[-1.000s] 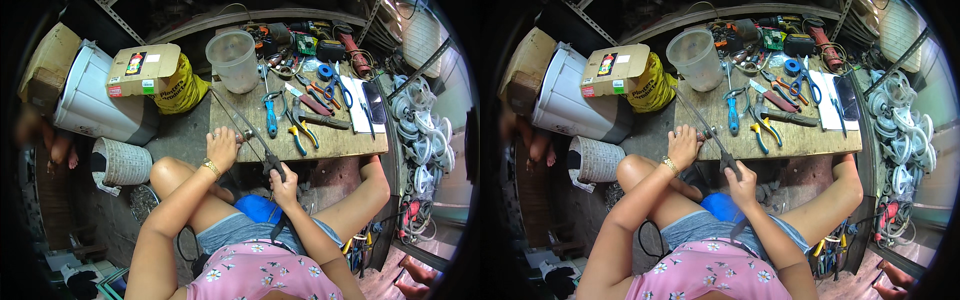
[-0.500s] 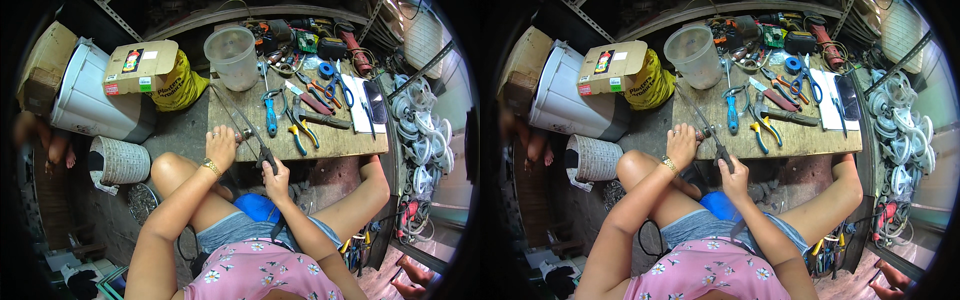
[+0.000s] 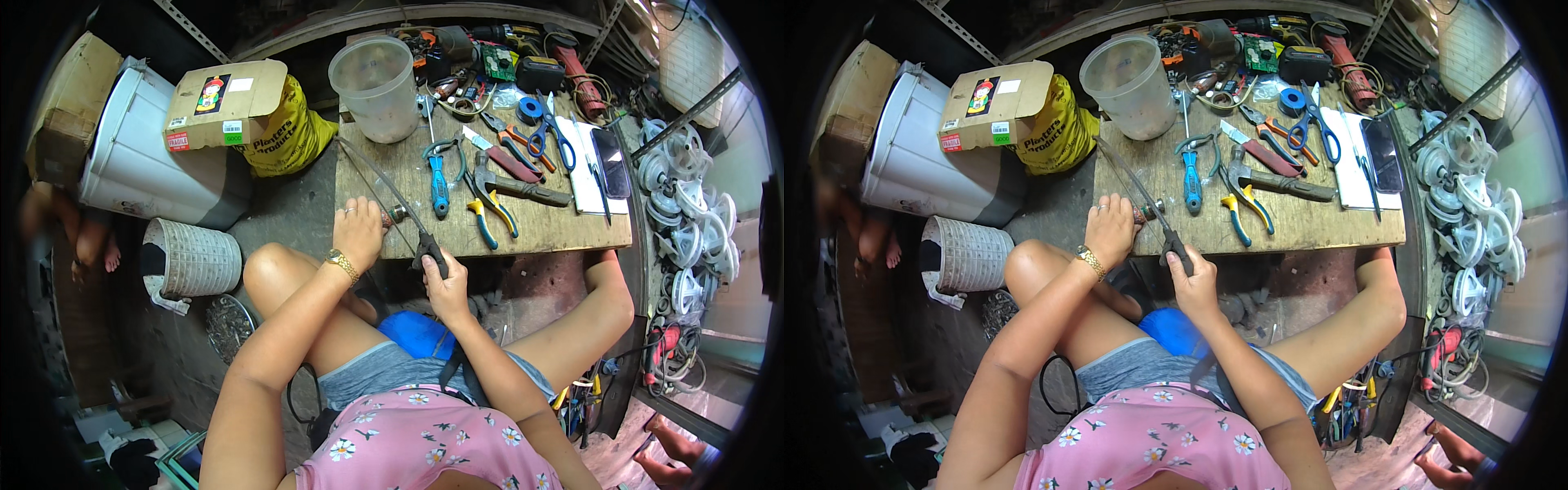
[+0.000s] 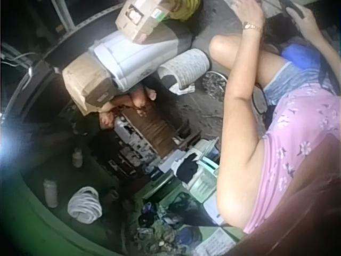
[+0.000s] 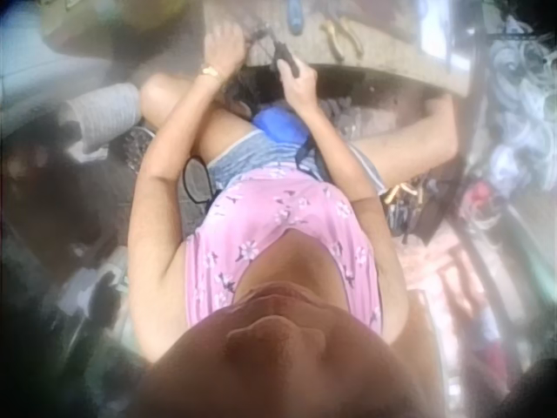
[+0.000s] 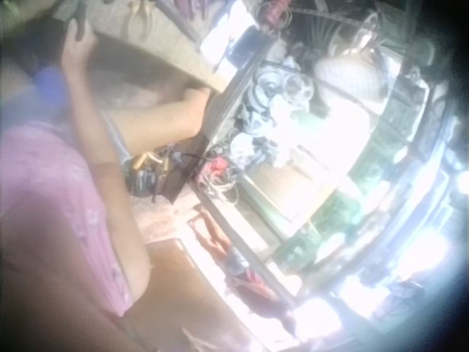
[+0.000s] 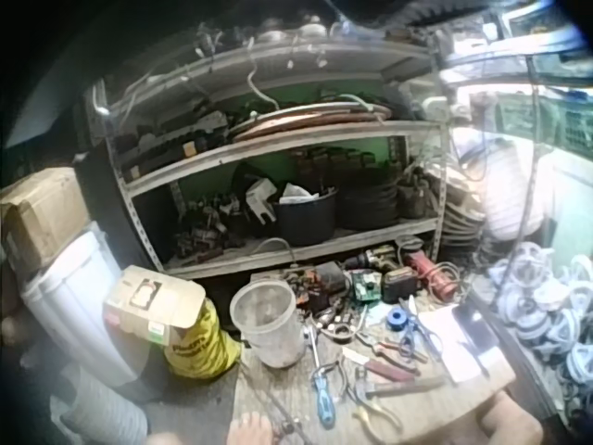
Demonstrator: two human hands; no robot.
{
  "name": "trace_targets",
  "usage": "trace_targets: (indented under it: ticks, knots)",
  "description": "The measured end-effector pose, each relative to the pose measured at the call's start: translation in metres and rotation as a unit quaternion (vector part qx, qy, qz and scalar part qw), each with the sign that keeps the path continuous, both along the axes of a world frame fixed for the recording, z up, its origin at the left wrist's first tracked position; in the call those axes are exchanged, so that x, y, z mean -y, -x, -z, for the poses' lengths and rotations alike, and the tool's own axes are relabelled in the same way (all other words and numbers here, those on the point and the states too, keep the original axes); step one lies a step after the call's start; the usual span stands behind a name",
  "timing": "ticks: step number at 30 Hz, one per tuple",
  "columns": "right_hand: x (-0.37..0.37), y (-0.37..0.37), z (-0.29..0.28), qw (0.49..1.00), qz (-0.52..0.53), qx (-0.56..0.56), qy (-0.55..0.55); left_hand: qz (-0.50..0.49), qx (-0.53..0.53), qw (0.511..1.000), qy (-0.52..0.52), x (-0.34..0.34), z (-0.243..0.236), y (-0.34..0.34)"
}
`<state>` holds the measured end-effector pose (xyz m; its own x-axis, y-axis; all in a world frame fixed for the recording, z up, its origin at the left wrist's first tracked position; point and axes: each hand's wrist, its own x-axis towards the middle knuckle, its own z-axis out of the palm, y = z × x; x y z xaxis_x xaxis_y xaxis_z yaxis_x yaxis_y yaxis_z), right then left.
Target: The person cleans and repairs an electric motor armature by hand and with a small metal tool, scraping the commutator segments and removing debris from the windings.
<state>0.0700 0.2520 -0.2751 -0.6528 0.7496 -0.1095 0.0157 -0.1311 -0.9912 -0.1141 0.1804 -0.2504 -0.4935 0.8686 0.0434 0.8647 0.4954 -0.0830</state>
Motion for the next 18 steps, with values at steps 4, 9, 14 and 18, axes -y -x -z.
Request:
trace_targets:
  ticks: [4,9,14,18]
  knots:
    - [-0.001,-0.009,0.003,0.999,-0.034,0.011,0.003,0.013,0.012,1.000,-0.004,0.000,-0.001,0.003]
    - [0.002,0.003,-0.010,0.999,0.004,0.023,-0.022,0.024,-0.025,0.999,-0.004,0.002,0.010,0.009]
    - [-0.010,0.036,-0.012,0.997,-0.014,0.033,-0.070,0.028,-0.019,0.999,-0.003,-0.003,0.009,0.011]
    - [-0.003,0.006,-0.013,0.997,-0.017,0.058,-0.047,0.041,-0.021,0.999,-0.013,0.004,0.007,0.013]
